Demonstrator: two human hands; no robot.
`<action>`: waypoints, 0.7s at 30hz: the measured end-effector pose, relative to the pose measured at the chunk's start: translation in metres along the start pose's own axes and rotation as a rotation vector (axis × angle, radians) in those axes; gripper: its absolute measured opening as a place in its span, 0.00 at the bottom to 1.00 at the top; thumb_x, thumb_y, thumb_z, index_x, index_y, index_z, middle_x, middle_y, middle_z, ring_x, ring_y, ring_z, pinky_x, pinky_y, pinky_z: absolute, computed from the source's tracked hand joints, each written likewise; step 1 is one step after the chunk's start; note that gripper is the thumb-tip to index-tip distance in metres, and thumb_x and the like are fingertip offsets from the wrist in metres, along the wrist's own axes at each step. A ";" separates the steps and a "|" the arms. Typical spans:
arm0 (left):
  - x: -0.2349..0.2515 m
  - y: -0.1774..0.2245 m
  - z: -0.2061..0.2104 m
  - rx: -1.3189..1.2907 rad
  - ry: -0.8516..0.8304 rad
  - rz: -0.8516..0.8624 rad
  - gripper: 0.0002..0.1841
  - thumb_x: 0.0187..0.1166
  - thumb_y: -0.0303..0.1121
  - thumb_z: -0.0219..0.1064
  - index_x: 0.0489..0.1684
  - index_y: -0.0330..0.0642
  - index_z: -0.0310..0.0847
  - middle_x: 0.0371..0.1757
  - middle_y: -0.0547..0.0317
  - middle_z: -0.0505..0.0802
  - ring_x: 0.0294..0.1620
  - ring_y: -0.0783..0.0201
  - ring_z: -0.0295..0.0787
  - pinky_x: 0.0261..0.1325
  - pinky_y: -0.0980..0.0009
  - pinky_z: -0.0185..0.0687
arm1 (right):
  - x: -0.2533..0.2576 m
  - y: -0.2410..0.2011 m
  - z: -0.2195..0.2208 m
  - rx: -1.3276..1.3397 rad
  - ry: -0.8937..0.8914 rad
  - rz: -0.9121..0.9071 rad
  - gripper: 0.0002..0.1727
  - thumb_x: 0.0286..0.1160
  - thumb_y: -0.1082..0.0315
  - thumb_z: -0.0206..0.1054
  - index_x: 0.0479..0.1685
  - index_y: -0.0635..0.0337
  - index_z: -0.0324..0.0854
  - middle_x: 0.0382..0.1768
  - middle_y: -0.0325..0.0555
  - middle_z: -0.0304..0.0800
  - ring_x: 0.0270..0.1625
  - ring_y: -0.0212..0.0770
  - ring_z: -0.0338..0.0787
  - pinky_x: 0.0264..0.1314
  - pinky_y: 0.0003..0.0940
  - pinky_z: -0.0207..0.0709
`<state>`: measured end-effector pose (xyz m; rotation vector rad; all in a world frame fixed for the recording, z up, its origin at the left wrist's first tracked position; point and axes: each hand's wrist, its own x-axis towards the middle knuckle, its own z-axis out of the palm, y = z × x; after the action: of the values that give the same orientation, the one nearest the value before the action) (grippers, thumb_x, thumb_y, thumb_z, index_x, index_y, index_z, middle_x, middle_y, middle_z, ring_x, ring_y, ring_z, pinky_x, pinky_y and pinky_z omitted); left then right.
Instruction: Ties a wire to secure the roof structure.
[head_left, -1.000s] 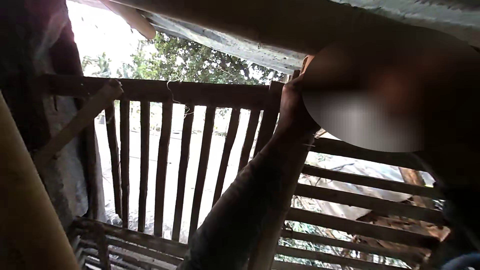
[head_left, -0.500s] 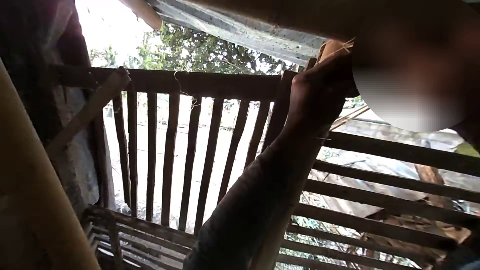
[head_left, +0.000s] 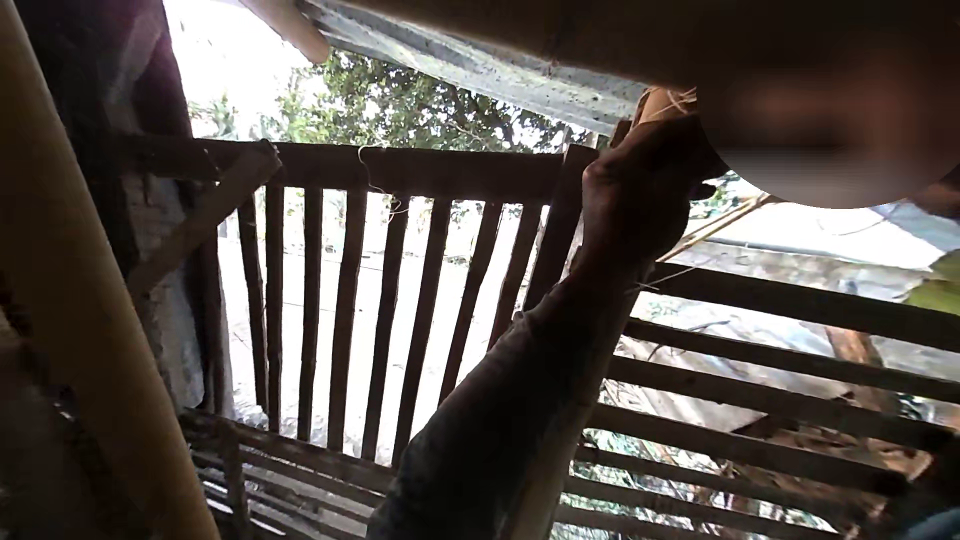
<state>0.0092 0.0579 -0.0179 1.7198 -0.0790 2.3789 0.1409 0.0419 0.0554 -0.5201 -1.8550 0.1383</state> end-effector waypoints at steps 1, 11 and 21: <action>0.000 0.002 -0.001 0.038 -0.013 0.005 0.07 0.76 0.15 0.66 0.46 0.25 0.86 0.36 0.50 0.91 0.29 0.67 0.86 0.32 0.73 0.87 | -0.004 -0.003 0.001 0.014 0.005 0.008 0.05 0.69 0.63 0.74 0.29 0.49 0.84 0.19 0.31 0.87 0.16 0.25 0.83 0.17 0.24 0.81; -0.001 0.013 0.003 0.254 -0.116 -0.059 0.09 0.77 0.17 0.67 0.51 0.30 0.82 0.37 0.57 0.91 0.30 0.71 0.88 0.33 0.74 0.89 | -0.027 -0.016 -0.007 -0.031 -0.009 -0.054 0.05 0.77 0.71 0.68 0.38 0.56 0.90 0.27 0.35 0.91 0.24 0.27 0.89 0.29 0.27 0.88; 0.006 0.011 -0.012 0.256 -0.262 -0.023 0.05 0.82 0.20 0.62 0.47 0.31 0.83 0.30 0.58 0.92 0.26 0.70 0.89 0.33 0.73 0.89 | -0.020 -0.008 -0.008 -0.107 0.004 -0.155 0.04 0.74 0.71 0.70 0.34 0.55 0.89 0.25 0.35 0.91 0.23 0.27 0.88 0.27 0.27 0.86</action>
<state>-0.0055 0.0502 -0.0152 2.1286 0.2146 2.2124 0.1508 0.0256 0.0434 -0.4471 -1.8985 -0.0664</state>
